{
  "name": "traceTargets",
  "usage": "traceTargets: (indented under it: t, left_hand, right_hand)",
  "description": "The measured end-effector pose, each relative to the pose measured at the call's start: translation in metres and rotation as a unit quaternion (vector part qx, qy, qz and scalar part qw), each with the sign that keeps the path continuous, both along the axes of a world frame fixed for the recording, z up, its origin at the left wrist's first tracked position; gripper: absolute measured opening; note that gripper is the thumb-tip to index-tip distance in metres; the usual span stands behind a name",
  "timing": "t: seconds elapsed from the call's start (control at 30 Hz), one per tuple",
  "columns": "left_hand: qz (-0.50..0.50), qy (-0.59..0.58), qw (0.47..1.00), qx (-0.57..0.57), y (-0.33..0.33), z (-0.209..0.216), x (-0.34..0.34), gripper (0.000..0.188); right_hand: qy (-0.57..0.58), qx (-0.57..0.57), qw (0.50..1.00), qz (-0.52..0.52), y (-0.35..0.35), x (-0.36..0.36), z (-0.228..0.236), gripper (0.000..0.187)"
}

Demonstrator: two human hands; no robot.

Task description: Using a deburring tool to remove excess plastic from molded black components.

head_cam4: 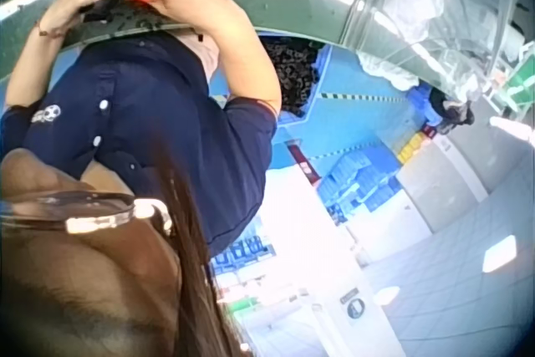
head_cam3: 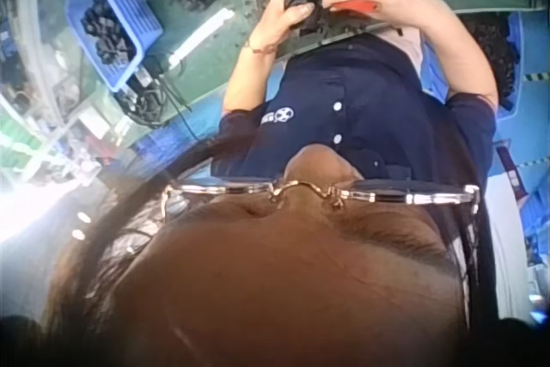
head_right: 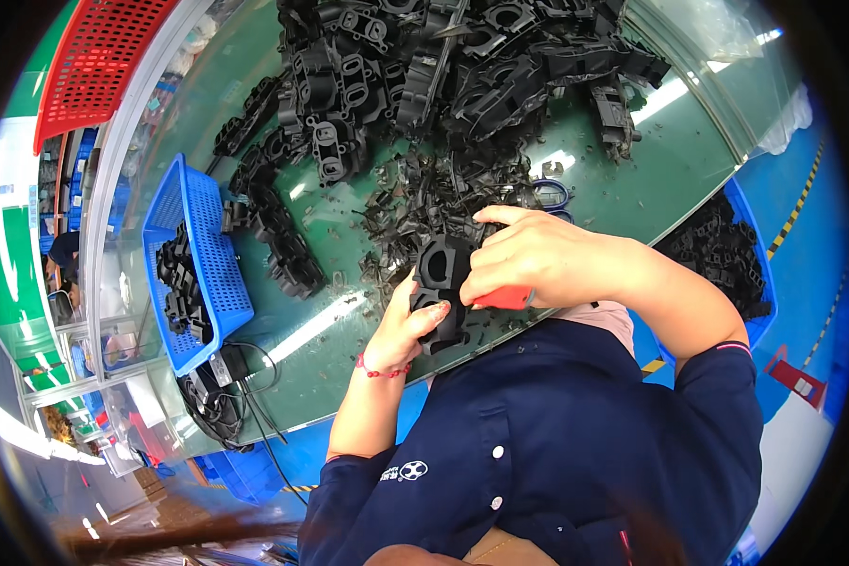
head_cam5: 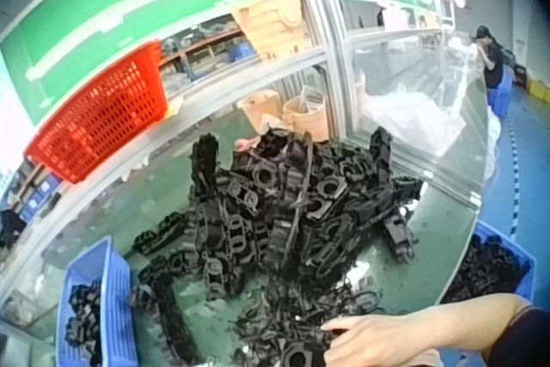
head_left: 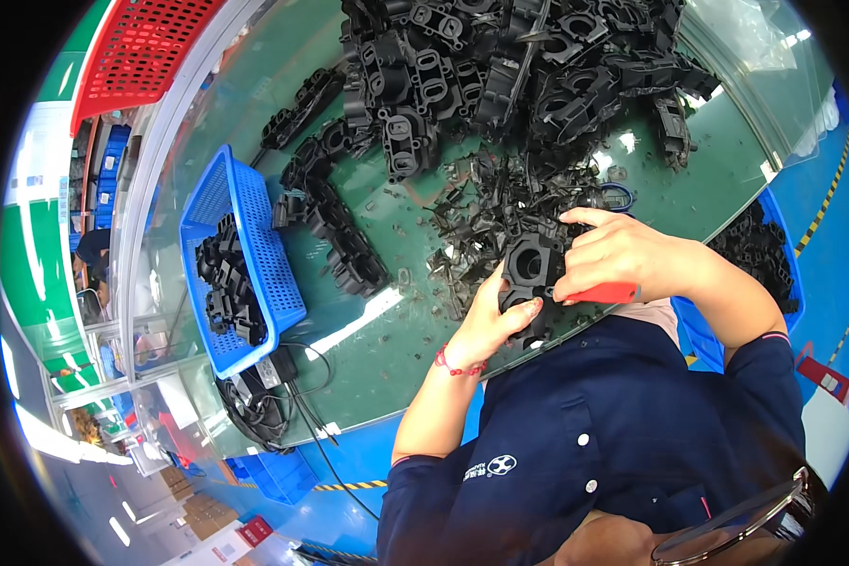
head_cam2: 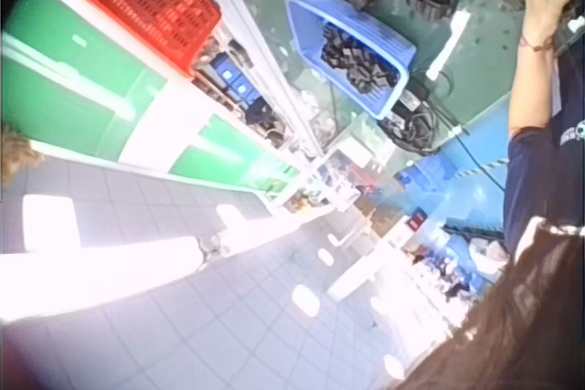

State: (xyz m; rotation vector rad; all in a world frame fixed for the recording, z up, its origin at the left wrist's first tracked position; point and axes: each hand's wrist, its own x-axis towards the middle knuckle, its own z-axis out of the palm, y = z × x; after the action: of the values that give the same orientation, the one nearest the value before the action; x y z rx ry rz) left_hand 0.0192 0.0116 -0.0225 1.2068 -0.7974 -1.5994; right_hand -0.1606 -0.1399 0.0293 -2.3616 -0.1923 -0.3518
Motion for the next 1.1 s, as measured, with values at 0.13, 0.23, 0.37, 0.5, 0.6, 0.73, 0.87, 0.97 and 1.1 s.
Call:
traceTargets:
  t: [0.13,0.23,0.37,0.5,0.6,0.73,0.87,0.97,1.1]
  left_hand:
    - [0.021,0.111,0.993,0.043,-0.001,0.006,0.001,0.058]
    - [0.006,0.153,0.986,0.068,0.002,0.001,0.004,0.057]
    - [0.025,0.205,0.974,0.088,0.001,0.003,0.000,0.057]
    - [0.030,0.240,0.965,0.105,0.000,0.004,0.000,0.043]
    - [0.025,0.267,0.957,0.109,0.000,0.002,0.002,0.034]
    - [0.036,0.278,0.952,0.120,0.001,0.003,-0.001,0.033]
    - [0.058,0.239,0.965,0.092,-0.001,0.003,-0.005,0.040]
    - [0.057,0.191,0.979,0.044,-0.001,0.007,-0.004,0.049]
    - [0.068,0.179,0.981,0.015,-0.001,0.008,-0.001,0.051]
  right_hand:
    - [-0.117,-0.109,0.987,-0.008,0.005,0.000,-0.006,0.019]
    - [-0.212,-0.117,0.969,-0.038,0.015,0.001,-0.012,0.018]
    - [-0.228,-0.157,0.961,-0.014,0.015,0.002,-0.015,0.016]
    - [-0.208,-0.187,0.960,-0.014,0.017,0.002,-0.015,0.016]
    - [-0.210,-0.205,0.956,-0.011,0.016,0.004,-0.017,0.016]
    - [-0.210,-0.211,0.955,-0.005,0.016,0.007,-0.025,0.016]
    - [-0.239,-0.195,0.945,-0.110,0.010,0.008,-0.036,0.019]
    - [-0.241,-0.126,0.931,-0.241,-0.006,-0.001,-0.036,0.024]
    - [-0.173,0.219,0.927,-0.251,0.012,0.003,-0.032,0.017]
